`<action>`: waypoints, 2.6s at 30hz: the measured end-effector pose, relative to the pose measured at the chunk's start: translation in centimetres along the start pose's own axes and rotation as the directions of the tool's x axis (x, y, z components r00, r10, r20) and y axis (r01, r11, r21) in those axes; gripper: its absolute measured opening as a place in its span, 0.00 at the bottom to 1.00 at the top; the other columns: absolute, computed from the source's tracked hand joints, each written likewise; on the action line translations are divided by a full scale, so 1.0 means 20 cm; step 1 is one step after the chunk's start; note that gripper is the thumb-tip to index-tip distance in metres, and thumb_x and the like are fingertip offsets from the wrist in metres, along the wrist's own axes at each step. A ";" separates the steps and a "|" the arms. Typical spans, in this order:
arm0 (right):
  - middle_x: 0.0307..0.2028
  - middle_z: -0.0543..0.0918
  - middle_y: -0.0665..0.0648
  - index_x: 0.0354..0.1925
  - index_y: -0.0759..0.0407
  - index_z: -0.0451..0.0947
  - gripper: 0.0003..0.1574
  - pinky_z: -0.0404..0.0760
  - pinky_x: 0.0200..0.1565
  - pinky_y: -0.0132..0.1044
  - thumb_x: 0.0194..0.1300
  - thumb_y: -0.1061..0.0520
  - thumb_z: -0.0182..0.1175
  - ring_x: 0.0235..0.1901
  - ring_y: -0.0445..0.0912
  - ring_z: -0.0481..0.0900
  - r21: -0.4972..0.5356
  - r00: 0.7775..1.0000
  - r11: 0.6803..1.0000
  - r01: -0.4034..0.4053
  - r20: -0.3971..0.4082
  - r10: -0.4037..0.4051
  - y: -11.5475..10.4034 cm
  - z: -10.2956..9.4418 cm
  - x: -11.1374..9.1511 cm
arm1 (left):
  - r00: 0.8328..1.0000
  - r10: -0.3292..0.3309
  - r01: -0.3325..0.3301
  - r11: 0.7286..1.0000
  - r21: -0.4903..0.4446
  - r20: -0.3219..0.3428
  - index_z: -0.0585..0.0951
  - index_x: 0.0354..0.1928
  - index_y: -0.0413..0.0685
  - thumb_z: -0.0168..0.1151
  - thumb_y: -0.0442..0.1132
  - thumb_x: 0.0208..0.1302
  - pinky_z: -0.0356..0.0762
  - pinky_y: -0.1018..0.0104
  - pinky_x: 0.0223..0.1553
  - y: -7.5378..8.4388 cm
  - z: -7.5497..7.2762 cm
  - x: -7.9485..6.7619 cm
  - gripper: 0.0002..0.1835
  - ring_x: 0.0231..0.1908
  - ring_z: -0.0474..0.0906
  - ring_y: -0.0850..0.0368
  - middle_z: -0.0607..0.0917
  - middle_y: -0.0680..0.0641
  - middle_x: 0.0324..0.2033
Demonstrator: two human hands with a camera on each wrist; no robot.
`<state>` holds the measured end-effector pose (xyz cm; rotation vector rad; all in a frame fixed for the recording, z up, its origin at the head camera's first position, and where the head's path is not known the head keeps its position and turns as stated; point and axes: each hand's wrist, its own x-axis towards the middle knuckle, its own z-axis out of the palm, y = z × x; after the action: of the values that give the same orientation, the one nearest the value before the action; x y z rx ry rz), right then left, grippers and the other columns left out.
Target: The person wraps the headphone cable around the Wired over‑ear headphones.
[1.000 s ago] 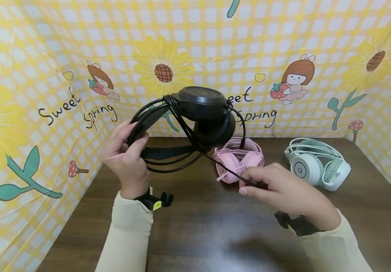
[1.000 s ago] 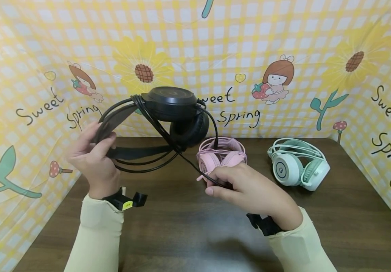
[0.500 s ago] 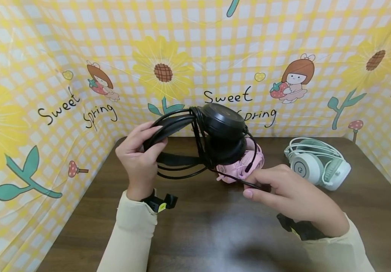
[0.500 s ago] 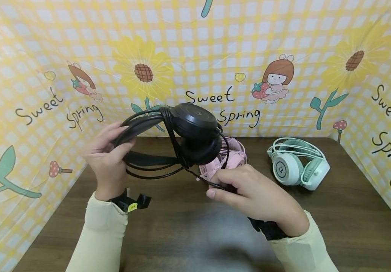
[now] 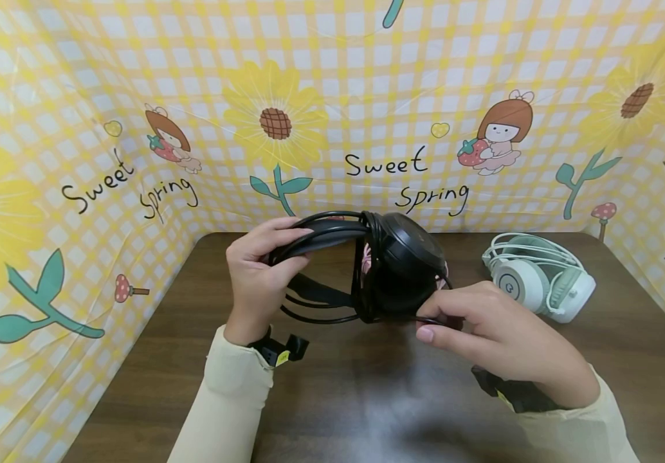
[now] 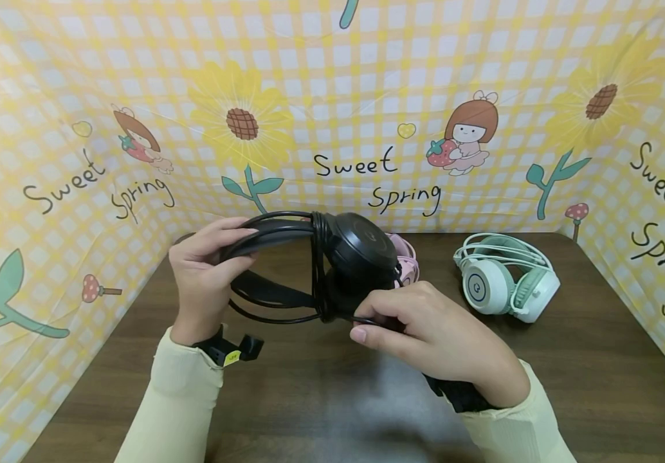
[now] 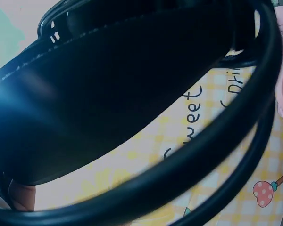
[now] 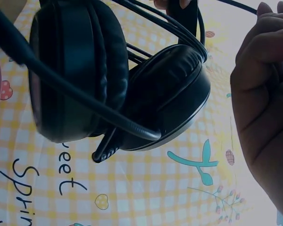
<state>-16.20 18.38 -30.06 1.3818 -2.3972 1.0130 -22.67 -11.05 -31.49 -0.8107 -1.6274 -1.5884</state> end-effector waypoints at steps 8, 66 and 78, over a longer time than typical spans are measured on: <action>0.27 0.74 0.34 0.39 0.42 0.79 0.15 0.69 0.27 0.23 0.63 0.64 0.64 0.24 0.31 0.71 0.012 1.000 1.000 0.021 -0.012 -0.021 -0.01 0.00 0.00 | 0.982 0.004 -0.001 1.000 -0.018 0.188 0.87 0.32 0.31 0.68 0.20 0.44 0.80 0.63 0.40 0.02 0.01 0.00 0.10 0.41 0.82 0.45 0.85 0.38 0.39; 0.33 0.81 0.42 0.37 0.47 0.82 0.17 0.73 0.31 0.25 0.48 0.59 0.77 0.31 0.37 0.76 0.110 0.986 0.983 0.147 -0.096 -0.137 0.07 0.04 0.04 | 0.731 0.180 -0.006 0.966 -0.257 0.659 0.88 0.33 0.40 0.67 0.21 0.46 0.81 0.59 0.36 0.13 0.04 -0.01 0.12 0.37 0.83 0.52 0.85 0.42 0.38; 0.48 0.80 0.54 0.45 0.55 0.82 0.22 0.72 0.52 0.32 0.54 0.74 0.66 0.49 0.47 0.76 0.122 0.971 0.979 0.162 -0.199 -0.136 0.10 0.08 0.08 | 0.829 0.129 -0.012 0.977 -0.213 0.544 0.88 0.33 0.40 0.66 0.19 0.44 0.78 0.62 0.30 0.12 -0.03 0.02 0.14 0.37 0.83 0.48 0.85 0.41 0.39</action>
<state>-18.40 16.95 -31.37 1.4147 -2.0887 1.2281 -20.84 -11.65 -29.85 -1.5422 -1.8093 -1.5665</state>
